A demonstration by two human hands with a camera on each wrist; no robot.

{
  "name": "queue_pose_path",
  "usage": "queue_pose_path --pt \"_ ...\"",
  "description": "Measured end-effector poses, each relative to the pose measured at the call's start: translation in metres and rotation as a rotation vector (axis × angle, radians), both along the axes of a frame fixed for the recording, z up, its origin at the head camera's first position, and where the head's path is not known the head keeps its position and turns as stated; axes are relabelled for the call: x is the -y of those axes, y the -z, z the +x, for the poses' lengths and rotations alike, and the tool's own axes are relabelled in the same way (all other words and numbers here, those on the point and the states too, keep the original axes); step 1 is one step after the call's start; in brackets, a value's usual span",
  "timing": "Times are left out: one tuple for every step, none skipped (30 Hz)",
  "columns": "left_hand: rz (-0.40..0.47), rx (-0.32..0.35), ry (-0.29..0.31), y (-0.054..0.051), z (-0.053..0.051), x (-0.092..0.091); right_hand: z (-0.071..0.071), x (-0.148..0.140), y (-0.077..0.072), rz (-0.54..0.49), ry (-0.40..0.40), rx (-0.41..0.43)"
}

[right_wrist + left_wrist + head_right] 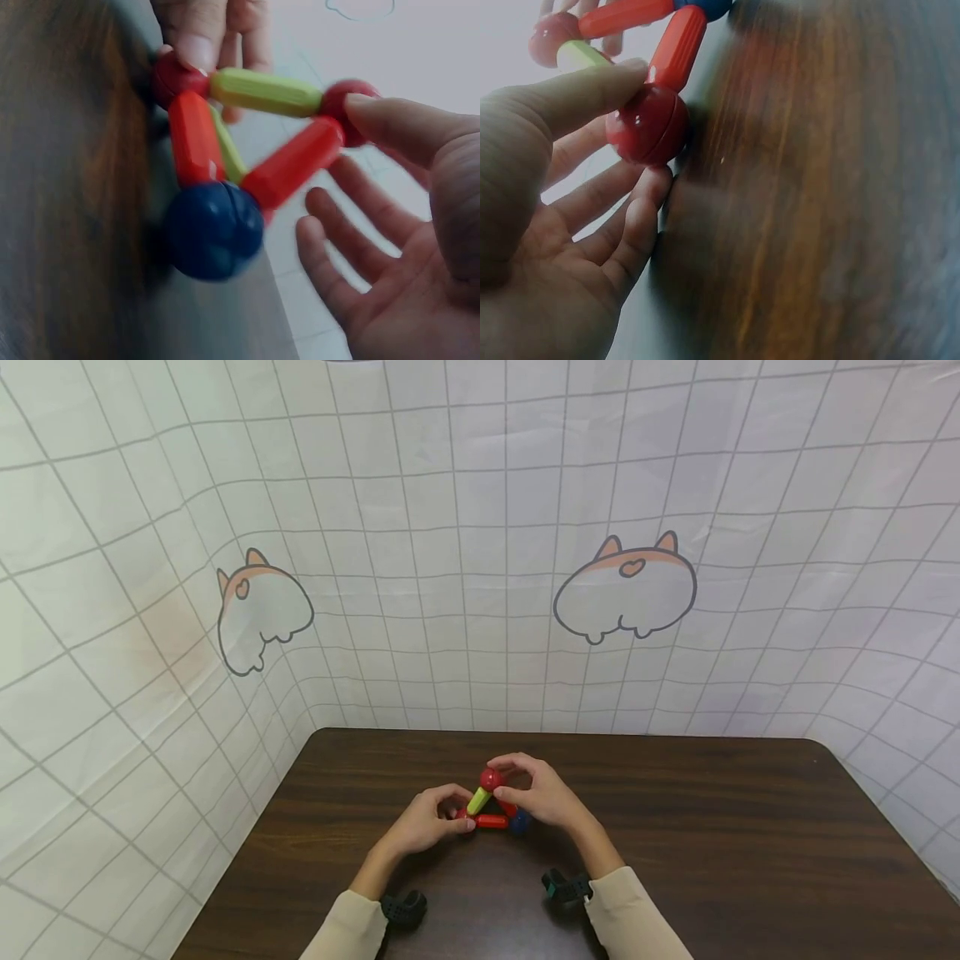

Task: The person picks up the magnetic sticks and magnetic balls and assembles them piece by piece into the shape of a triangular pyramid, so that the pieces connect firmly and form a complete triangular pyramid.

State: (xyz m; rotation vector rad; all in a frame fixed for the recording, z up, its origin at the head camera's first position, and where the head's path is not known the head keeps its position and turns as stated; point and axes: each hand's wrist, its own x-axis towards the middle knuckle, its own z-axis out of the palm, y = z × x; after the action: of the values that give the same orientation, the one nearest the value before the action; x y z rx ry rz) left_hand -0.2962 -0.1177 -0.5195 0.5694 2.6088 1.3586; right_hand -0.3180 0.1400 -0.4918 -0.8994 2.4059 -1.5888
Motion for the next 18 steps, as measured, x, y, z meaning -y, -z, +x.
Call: queue_pose_path --pt "0.0 0.001 0.004 0.0 0.0 0.001 0.0 -0.003 0.0 0.016 -0.008 0.013" --pt "0.001 0.002 0.007 0.0 -0.001 0.001 -0.001 -0.006 -0.001 0.042 -0.011 0.028" --pt "-0.001 0.001 0.01 -0.001 -0.001 0.001 -0.001 -0.009 -0.002 0.072 -0.015 0.046" --pt "-0.002 0.004 0.01 -0.001 -0.001 0.002 -0.001 -0.013 -0.002 0.107 -0.022 0.064" --pt "-0.001 0.004 0.008 -0.001 -0.001 0.001 -0.001 -0.016 -0.002 0.15 -0.023 0.075" --pt "-0.002 0.001 0.004 -0.001 0.0 0.001 -0.001 -0.019 -0.003 0.191 -0.027 0.082" --pt "-0.002 0.0 -0.003 -0.001 0.0 0.001 -0.001 -0.022 -0.003 0.23 -0.03 0.091" --pt "-0.003 -0.005 -0.009 -0.001 0.0 0.0 0.0 -0.025 -0.003 0.266 -0.03 0.099" --pt "-0.005 -0.01 -0.017 -0.001 0.0 0.0 0.0 -0.027 -0.003 0.293 -0.035 0.107" --pt "-0.006 -0.016 -0.025 0.0 0.0 -0.001 0.0 -0.028 -0.003 0.315 -0.039 0.114" --pt "-0.007 -0.021 -0.034 0.0 0.0 -0.002 0.0 -0.03 -0.003 0.329 -0.041 0.116" --pt "-0.008 -0.026 -0.043 0.0 0.0 -0.003 0.001 -0.031 -0.003 0.334 -0.044 0.119" --pt "-0.01 -0.03 -0.053 0.001 0.0 -0.004 0.001 -0.031 -0.002 0.339 -0.042 0.121" --pt "-0.012 -0.035 -0.06 0.001 0.0 -0.005 0.001 -0.032 -0.001 0.342 -0.04 0.12" --pt "-0.013 -0.039 -0.068 0.001 0.0 -0.006 0.001 -0.033 0.0 0.341 -0.039 0.119" --pt "-0.014 -0.04 -0.074 0.002 0.0 -0.007 0.001 -0.033 0.001 0.34 -0.036 0.115" --pt "-0.017 -0.041 -0.08 0.002 0.0 -0.007 0.002 -0.034 0.002 0.342 -0.03 0.11" --pt "-0.02 -0.041 -0.083 0.002 0.0 -0.008 0.002 -0.034 0.003 0.343 -0.025 0.105"
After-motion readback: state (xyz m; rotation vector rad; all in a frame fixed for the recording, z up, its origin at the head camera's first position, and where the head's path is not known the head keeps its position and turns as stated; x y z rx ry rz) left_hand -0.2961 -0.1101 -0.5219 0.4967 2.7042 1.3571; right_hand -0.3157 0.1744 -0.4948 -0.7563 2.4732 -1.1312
